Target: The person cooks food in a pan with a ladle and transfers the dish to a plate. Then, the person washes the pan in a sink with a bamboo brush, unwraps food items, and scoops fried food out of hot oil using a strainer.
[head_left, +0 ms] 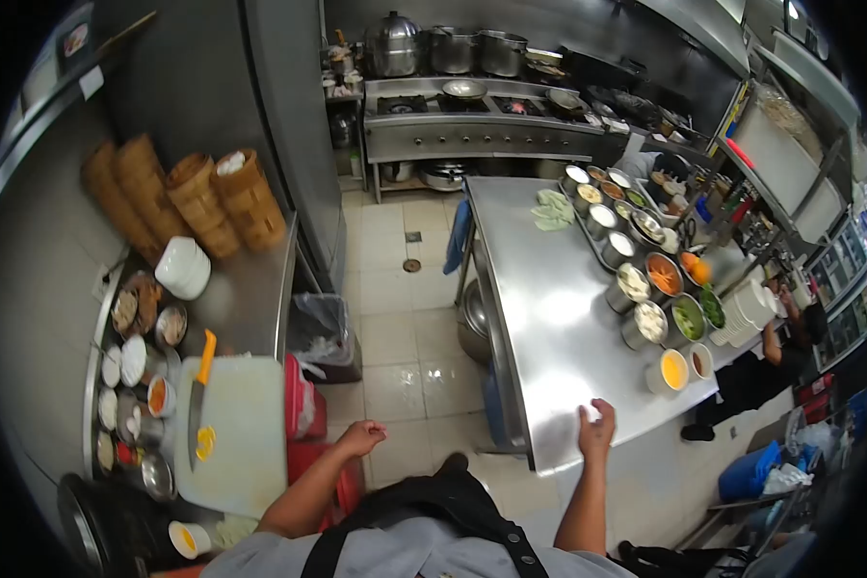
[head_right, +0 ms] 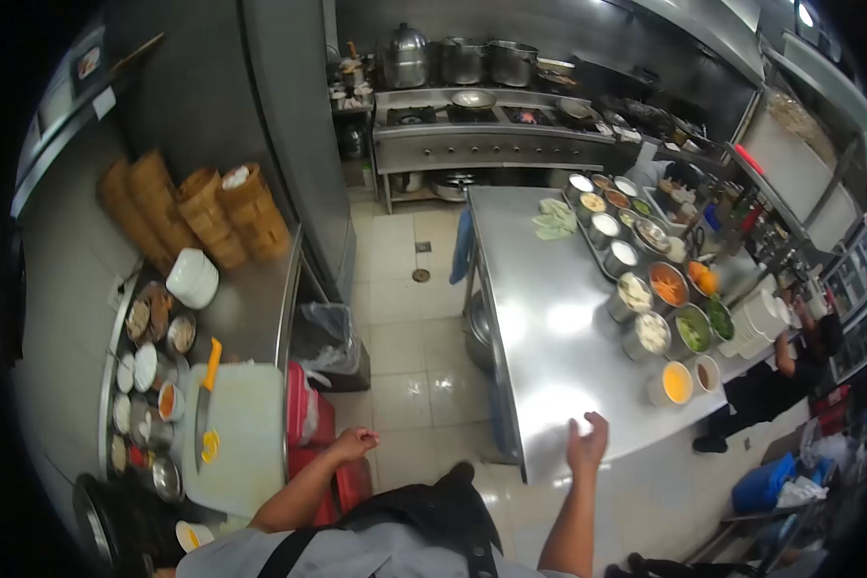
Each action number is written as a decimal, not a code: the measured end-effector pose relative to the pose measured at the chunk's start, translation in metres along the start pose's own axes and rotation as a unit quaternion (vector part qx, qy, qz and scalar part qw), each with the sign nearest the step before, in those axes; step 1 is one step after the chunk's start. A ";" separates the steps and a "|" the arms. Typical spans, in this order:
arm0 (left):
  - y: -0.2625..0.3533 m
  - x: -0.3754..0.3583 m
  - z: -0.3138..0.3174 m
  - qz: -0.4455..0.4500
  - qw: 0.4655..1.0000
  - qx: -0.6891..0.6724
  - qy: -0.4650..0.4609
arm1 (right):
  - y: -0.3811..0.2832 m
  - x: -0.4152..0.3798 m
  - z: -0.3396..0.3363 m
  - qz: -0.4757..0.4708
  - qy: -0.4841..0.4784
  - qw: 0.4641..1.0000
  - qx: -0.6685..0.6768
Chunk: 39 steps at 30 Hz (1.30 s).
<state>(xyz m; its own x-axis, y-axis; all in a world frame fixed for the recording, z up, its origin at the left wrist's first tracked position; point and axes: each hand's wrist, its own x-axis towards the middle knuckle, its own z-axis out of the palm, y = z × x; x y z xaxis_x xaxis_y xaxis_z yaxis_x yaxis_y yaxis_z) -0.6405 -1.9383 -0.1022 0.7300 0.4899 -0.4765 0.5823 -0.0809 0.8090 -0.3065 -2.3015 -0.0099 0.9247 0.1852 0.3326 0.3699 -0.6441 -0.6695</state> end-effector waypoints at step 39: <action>0.236 0.868 -0.421 -0.119 0.990 0.080 0.012 | -0.122 0.513 0.425 0.295 0.061 0.856 -0.420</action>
<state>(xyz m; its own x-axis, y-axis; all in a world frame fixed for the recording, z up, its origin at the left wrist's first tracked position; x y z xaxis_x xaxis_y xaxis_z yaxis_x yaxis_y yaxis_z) -0.0196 -1.1669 -0.1802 0.5585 0.5314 -0.6370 0.7871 -0.0969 0.6092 0.1609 -1.8131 -0.0400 0.8929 -0.4018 0.2031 -0.4006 -0.9150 -0.0489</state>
